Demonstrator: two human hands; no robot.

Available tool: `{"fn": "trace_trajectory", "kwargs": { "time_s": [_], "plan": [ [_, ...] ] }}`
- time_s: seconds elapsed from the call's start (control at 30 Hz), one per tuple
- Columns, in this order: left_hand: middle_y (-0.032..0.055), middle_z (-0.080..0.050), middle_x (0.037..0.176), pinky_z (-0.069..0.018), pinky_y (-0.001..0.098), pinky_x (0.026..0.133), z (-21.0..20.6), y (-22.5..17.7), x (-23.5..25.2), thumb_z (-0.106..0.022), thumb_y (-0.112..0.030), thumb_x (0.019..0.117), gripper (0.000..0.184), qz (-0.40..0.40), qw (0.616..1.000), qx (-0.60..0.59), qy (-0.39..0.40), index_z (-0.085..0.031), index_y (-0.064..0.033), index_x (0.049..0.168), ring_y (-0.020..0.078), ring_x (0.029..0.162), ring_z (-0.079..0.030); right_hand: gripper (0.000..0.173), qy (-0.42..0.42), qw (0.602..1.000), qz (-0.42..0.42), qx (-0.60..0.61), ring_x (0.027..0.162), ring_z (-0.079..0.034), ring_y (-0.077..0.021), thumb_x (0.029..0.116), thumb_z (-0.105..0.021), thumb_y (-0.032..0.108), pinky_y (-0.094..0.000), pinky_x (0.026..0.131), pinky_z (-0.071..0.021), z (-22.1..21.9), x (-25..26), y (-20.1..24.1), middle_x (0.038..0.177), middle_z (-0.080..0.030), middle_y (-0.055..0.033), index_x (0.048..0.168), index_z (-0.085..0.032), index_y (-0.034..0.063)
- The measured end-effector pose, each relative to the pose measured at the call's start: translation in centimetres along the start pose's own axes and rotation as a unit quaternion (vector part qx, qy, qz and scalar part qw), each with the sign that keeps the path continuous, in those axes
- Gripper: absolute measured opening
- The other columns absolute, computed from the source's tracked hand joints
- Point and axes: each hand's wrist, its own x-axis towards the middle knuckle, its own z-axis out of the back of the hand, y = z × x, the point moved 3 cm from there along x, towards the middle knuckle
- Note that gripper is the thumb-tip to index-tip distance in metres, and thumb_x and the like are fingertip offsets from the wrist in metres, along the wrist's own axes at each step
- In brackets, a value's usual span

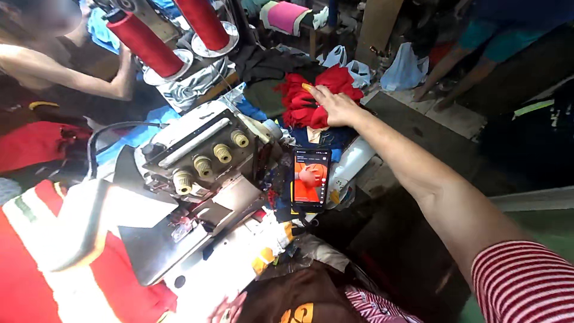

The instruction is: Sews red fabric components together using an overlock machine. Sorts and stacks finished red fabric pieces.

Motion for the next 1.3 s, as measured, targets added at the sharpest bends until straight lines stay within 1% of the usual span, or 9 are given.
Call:
{"fn": "trace_trajectory", "kwargs": {
  "time_s": [0.17,0.37,0.53,0.73,0.8,0.93,1.13,1.23,1.3],
  "plan": [
    [0.0065,-0.076,0.113,-0.0603,0.0361,0.092,-1.6,0.3,0.1,-0.047,0.007,0.0986,0.031,0.035,0.998,0.021,0.039,-0.062,-0.0062,0.122,0.0199,0.102,-0.074,0.111,-0.002,0.997,0.028,0.071,0.116,-0.062,-0.0462,0.0728,-0.083,0.003,-0.0679,0.087,-0.0515,1.0,-0.2,-0.8,0.169,-0.019,-0.0145,0.164,-0.022,0.0160],
    [0.0074,-0.076,0.114,-0.0604,0.0358,0.091,0.0,0.3,-1.4,-0.047,0.007,0.0990,0.030,0.007,1.000,0.016,0.024,-0.061,-0.0058,0.122,0.0205,0.103,-0.074,0.107,-0.054,0.992,0.051,0.105,0.136,-0.049,-0.0448,0.0697,-0.092,0.013,-0.0659,0.100,-0.0480,2.8,-2.9,-1.7,0.164,-0.027,-0.0205,0.160,-0.033,0.0109],
    [0.0076,-0.076,0.113,-0.0612,0.0342,0.089,0.9,0.2,-3.1,-0.045,0.007,0.0993,0.029,0.008,1.000,0.013,-0.020,-0.058,-0.0045,0.123,0.0203,0.100,-0.075,0.078,-0.166,0.969,-0.005,0.184,0.132,-0.052,-0.0408,0.0836,-0.078,0.006,-0.0617,0.105,-0.0458,4.9,-7.1,-0.6,0.147,-0.049,-0.0228,0.154,-0.045,0.0131],
    [0.0098,-0.075,0.112,-0.0625,0.0361,0.087,2.1,0.5,-5.5,-0.046,0.006,0.0992,0.029,-0.012,0.999,-0.017,-0.045,-0.056,-0.0027,0.125,0.0225,0.098,-0.075,0.074,-0.246,0.909,-0.013,0.337,0.122,-0.058,-0.0297,0.0847,-0.073,0.003,-0.0435,0.097,-0.0517,5.0,-14.5,1.5,0.143,-0.052,-0.0223,0.152,-0.044,0.0042],
    [0.0088,-0.075,0.114,-0.0624,0.0366,0.088,2.9,0.9,-6.3,-0.046,0.005,0.0998,0.029,-0.028,0.998,-0.029,-0.038,-0.056,-0.0040,0.126,0.0226,0.100,-0.075,0.072,-0.237,0.895,-0.019,0.377,0.117,-0.060,-0.0264,0.0864,-0.071,0.001,-0.0408,0.095,-0.0532,4.5,-17.7,2.5,0.137,-0.057,-0.0209,0.152,-0.042,0.0024],
    [0.0087,-0.075,0.113,-0.0627,0.0368,0.088,4.4,1.2,-7.8,-0.046,0.005,0.1002,0.029,-0.052,0.996,-0.055,-0.039,-0.056,-0.0055,0.125,0.0226,0.101,-0.075,0.068,-0.195,0.886,-0.088,0.411,0.081,-0.063,-0.0237,0.0911,-0.067,0.001,-0.0385,0.064,-0.0546,2.1,-23.0,3.5,0.118,-0.061,-0.0188,0.153,-0.039,0.0058],
    [0.0119,-0.075,0.112,-0.0637,0.0369,0.084,6.3,2.2,-9.3,-0.051,0.003,0.0974,0.028,-0.082,0.991,-0.098,-0.046,-0.056,-0.0034,0.125,0.0248,0.097,-0.076,0.063,-0.119,0.909,-0.121,0.381,0.097,-0.064,-0.0381,0.0915,-0.067,-0.002,-0.0531,0.078,-0.0552,-2.5,-29.7,5.6,0.123,-0.062,-0.0259,0.149,-0.042,0.0086],
    [0.0114,-0.076,0.109,-0.0643,0.0360,0.082,6.8,2.8,-9.7,-0.049,0.004,0.0978,0.027,-0.073,0.987,-0.130,-0.059,-0.058,-0.0039,0.122,0.0236,0.095,-0.076,0.058,-0.088,0.921,-0.075,0.372,0.091,-0.065,-0.0353,0.0912,-0.063,-0.006,-0.0511,0.073,-0.0549,-3.8,-30.8,8.1,0.118,-0.065,-0.0231,0.145,-0.048,0.0086],
    [0.0100,-0.076,0.107,-0.0642,0.0354,0.081,6.9,3.2,-9.8,-0.047,0.004,0.0974,0.027,-0.063,0.984,-0.152,-0.068,-0.059,-0.0054,0.120,0.0220,0.094,-0.076,0.058,-0.075,0.921,-0.045,0.379,0.100,-0.066,-0.0329,0.0886,-0.065,-0.007,-0.0500,0.081,-0.0565,-4.3,-30.6,10.4,0.125,-0.064,-0.0213,0.143,-0.052,0.0071]
  ]
}}
